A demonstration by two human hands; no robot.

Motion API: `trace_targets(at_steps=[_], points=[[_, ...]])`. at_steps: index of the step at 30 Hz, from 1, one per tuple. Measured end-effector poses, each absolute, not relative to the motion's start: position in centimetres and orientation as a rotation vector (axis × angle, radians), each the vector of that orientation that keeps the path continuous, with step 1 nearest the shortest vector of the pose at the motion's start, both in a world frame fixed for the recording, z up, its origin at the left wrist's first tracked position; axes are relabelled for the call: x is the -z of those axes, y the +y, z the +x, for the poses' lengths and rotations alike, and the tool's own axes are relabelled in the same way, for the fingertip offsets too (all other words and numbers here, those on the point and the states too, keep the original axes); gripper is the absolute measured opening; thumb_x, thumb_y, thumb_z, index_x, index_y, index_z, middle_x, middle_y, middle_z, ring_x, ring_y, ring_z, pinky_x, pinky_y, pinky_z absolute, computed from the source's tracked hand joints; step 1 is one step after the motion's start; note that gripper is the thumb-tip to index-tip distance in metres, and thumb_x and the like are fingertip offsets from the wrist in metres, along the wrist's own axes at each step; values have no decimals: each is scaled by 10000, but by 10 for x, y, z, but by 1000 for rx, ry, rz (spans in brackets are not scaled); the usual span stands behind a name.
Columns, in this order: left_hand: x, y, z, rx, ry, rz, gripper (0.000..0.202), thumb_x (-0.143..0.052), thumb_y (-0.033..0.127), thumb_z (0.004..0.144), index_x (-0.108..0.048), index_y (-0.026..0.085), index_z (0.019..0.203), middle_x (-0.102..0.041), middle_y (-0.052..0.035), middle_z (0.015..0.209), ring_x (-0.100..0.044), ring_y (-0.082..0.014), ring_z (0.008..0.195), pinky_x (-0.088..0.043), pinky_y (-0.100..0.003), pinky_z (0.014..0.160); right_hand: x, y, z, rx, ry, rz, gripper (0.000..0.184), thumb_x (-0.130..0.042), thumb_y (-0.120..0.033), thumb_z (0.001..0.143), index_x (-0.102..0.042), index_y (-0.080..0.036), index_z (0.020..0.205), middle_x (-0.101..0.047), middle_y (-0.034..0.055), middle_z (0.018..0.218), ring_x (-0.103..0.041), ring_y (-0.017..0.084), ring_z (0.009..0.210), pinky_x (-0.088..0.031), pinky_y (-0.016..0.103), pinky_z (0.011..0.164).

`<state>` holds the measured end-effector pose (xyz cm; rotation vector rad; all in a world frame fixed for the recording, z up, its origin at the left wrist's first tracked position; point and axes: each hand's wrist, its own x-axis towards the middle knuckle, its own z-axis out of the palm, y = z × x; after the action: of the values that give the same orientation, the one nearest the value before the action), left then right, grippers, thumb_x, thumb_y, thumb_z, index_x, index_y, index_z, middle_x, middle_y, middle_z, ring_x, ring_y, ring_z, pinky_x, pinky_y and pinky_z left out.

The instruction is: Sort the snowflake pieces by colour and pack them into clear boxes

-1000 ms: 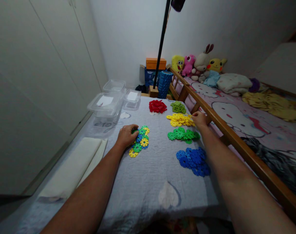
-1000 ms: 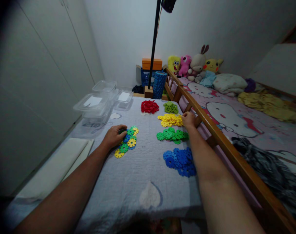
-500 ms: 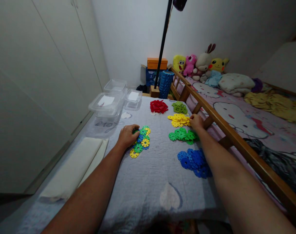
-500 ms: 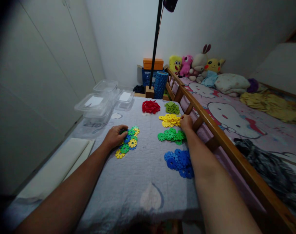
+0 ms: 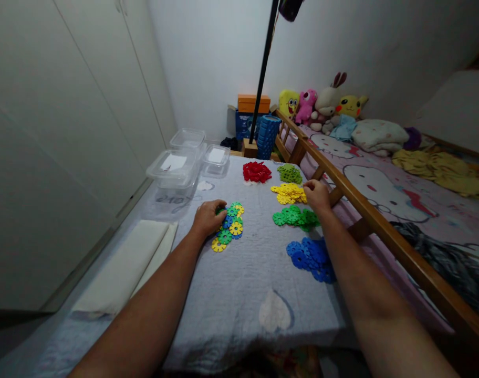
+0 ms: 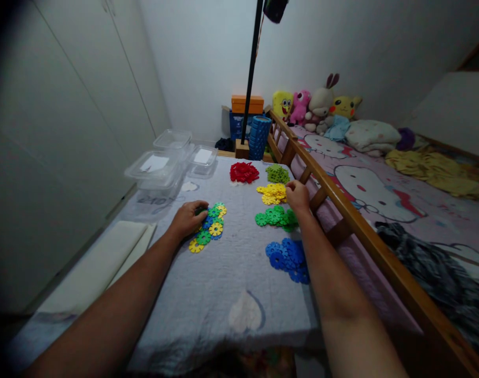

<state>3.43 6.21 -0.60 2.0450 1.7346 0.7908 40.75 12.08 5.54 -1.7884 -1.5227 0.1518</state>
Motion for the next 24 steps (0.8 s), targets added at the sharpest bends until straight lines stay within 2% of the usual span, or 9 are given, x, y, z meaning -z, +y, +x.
trace_targets(at_steps=[4, 8, 11, 14, 16, 24], points=[[10, 64, 34, -814, 1735, 2037, 394, -549, 285, 829, -747, 197, 1158, -775, -81, 1155, -698, -254, 1094, -503, -381, 1035, -61, 97, 353, -468, -1708, -1562, 151, -569, -233, 795, -694, -161, 842, -712, 35, 790, -622, 178, 723, -474, 282, 700], [14, 66, 32, -869, 1699, 2032, 397, -527, 252, 832, -749, 190, 1155, -775, -80, 1159, -699, -243, 1093, -502, -366, 1038, -54, 66, 293, -698, -2166, -1411, 82, -617, -183, 823, -698, -175, 825, -708, 14, 800, -621, 150, 745, -452, 261, 718], [14, 66, 32, -892, 1677, 2038, 391, -523, 246, 832, -754, 201, 1144, -775, -72, 1160, -696, -240, 1102, -496, -367, 1051, -42, 42, 259, -587, -2342, -1413, 119, -655, -172, 856, -726, -166, 951, -709, 56, 942, -624, 170, 867, -459, 287, 820], [13, 65, 33, -894, 1670, 2037, 385, -522, 246, 835, -756, 209, 1138, -778, -65, 1155, -697, -240, 1097, -497, -377, 1055, -29, 26, 239, -418, -2416, -1410, 298, -723, -250, 859, -706, -159, 1142, -651, 102, 1094, -599, 213, 1016, -454, 325, 922], [13, 65, 33, -892, 1679, 2033, 383, -524, 243, 833, -756, 212, 1136, -780, -63, 1148, -697, -238, 1092, -497, -379, 1056, -22, 20, 232, -366, -2429, -1413, 364, -743, -290, 857, -685, -172, 1196, -609, 108, 1146, -574, 229, 1070, -449, 338, 950], [16, 66, 33, -889, 1688, 2033, 386, -542, 266, 832, -747, 191, 1151, -776, -80, 1147, -698, -242, 1076, -501, -385, 1046, -10, 25, 233, -501, -2365, -1380, 153, -706, -162, 844, -649, -189, 983, -573, 54, 1047, -549, 191, 991, -443, 307, 903]])
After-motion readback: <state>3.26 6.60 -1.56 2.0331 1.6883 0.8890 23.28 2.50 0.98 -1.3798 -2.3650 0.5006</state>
